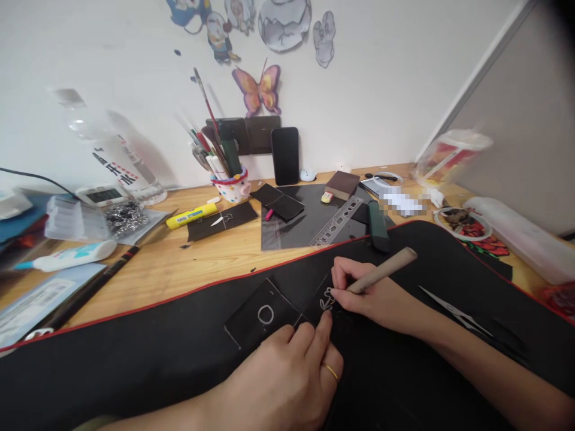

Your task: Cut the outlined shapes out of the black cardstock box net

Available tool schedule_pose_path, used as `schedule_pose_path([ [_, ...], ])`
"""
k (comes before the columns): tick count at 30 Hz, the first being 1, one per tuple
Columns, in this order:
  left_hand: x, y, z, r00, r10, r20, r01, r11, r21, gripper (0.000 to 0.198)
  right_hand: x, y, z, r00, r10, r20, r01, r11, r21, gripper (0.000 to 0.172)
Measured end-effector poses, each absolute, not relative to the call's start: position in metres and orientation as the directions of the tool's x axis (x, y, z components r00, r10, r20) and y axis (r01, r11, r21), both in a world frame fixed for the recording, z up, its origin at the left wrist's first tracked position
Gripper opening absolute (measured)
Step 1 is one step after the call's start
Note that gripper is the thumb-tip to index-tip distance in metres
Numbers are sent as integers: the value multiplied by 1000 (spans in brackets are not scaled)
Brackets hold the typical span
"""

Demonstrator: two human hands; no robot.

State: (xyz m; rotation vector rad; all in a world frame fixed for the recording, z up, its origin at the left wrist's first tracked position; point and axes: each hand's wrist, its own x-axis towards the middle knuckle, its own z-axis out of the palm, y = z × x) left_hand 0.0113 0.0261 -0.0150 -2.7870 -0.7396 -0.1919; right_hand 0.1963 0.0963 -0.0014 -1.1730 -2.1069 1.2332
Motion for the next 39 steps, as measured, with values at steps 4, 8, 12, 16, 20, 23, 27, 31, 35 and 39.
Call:
schedule_pose_path([
  [4, 11, 26, -16, 852, 477, 216, 515, -836, -186, 24, 195, 98, 4, -595, 798, -96, 480, 257, -839, 18],
  [8, 11, 25, -17, 846, 481, 232, 522, -837, -167, 25, 193, 97, 6, -615, 783, -92, 508, 304, -806, 19],
  [12, 11, 25, -17, 847, 483, 222, 521, -838, -163, 26, 191, 97, 5, -624, 776, -93, 493, 299, -817, 21],
  [16, 10, 25, -16, 847, 489, 209, 524, -834, -171, 24, 192, 99, 2, -636, 766, -93, 460, 280, -843, 22],
  [20, 10, 25, -17, 852, 487, 191, 517, -839, -167, 23, 194, 101, -1, -638, 766, -76, 434, 276, -857, 21],
  [23, 10, 25, -18, 852, 485, 197, 517, -840, -167, 22, 195, 101, -2, -625, 776, -82, 448, 271, -852, 21],
  [27, 10, 25, -18, 853, 481, 202, 515, -839, -176, 21, 195, 100, -3, -610, 787, -92, 473, 269, -839, 22],
  [31, 9, 26, -17, 853, 482, 199, 514, -842, -165, 21, 194, 100, -4, -579, 811, -86, 500, 270, -823, 22],
  [35, 8, 26, -16, 858, 479, 183, 507, -848, -156, 22, 194, 99, -3, -554, 829, -77, 516, 269, -813, 22],
  [39, 8, 25, -16, 859, 479, 183, 507, -846, -166, 21, 192, 98, -3, -514, 855, -65, 537, 262, -802, 23],
])
